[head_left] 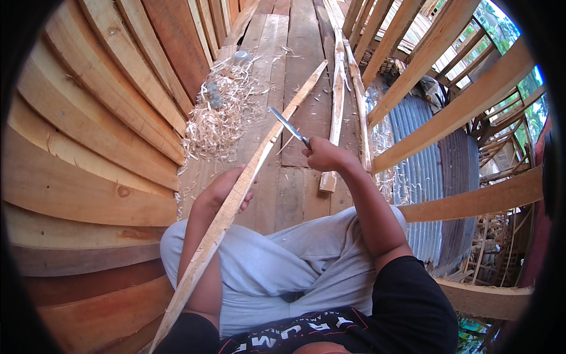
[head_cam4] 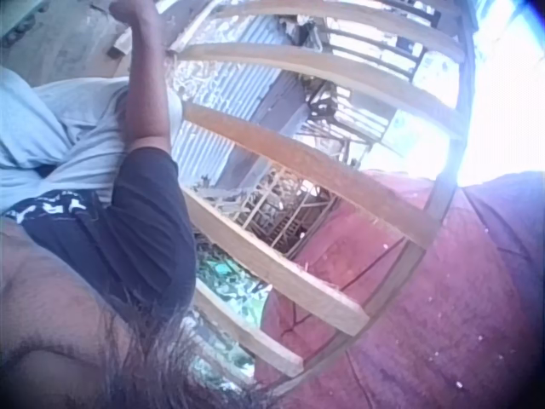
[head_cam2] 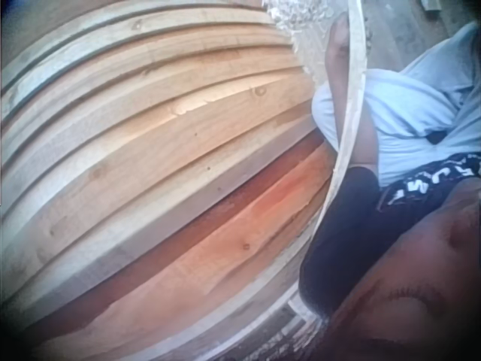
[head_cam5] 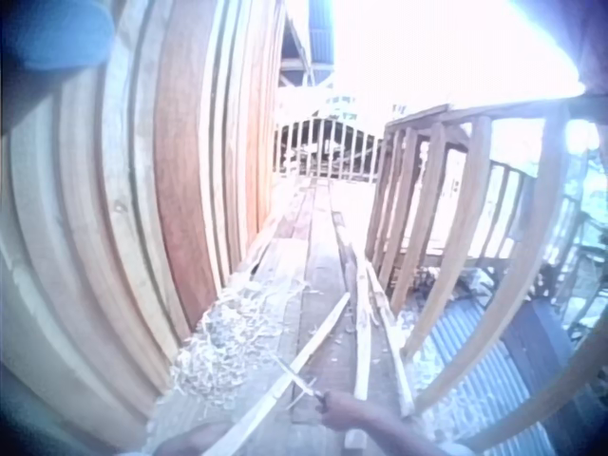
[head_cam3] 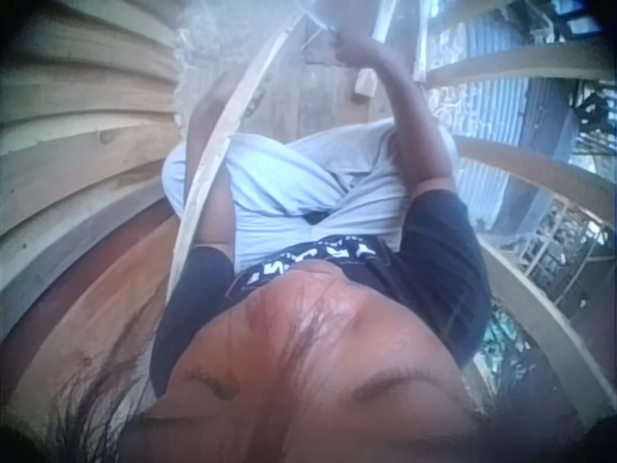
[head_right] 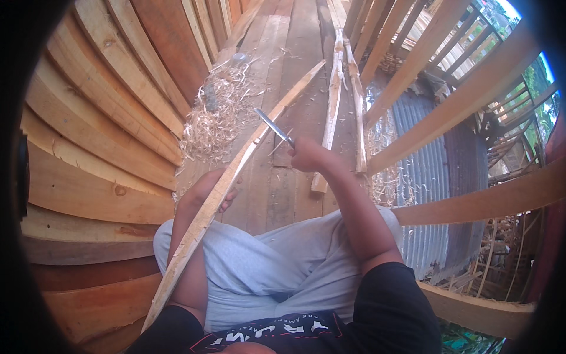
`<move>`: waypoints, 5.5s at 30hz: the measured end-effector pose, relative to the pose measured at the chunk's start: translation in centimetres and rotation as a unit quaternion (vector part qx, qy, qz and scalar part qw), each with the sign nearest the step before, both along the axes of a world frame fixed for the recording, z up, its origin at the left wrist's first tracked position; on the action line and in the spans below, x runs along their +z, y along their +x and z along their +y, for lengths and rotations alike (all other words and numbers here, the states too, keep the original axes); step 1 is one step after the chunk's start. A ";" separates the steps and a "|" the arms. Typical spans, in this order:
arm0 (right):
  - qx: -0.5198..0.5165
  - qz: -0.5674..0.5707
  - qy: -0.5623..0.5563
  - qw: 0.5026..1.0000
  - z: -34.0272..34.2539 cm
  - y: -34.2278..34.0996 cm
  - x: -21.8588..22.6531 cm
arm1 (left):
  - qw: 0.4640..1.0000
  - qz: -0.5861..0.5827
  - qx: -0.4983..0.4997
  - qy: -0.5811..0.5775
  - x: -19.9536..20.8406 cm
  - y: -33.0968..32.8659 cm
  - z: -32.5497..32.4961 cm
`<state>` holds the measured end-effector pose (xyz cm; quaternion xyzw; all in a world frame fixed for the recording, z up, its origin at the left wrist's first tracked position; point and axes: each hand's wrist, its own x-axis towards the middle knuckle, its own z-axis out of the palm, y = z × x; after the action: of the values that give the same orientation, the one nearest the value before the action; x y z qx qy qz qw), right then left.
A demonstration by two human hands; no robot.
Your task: The person sits on a wooden floor and uses a knife to shave and shape a long, thin piece of wood. They hold the wood with one hand and scrape the surface with the knife, creating wood shavings. The person occasionally pauses to inspect the wood's surface.
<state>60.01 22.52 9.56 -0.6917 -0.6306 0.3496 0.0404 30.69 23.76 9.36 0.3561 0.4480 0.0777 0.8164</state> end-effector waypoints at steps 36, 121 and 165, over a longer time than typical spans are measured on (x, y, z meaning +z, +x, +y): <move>-0.088 0.128 0.188 0.970 1.2 -4.4 -5.1 | 1.000 -0.021 -0.005 -0.010 -0.3 -0.2 -0.1; -0.114 -0.093 0.357 0.922 -1.0 -7.6 -1.2 | 0.992 -0.102 0.026 -0.075 -1.4 -0.4 0.0; -0.050 -0.107 0.300 0.947 0.4 -6.5 -1.8 | 0.999 0.001 0.018 0.047 0.2 -0.7 -0.7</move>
<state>53.49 22.97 7.77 -0.7115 -0.6716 0.0656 0.1959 30.01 23.02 9.59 0.3858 0.4511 0.1125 0.7969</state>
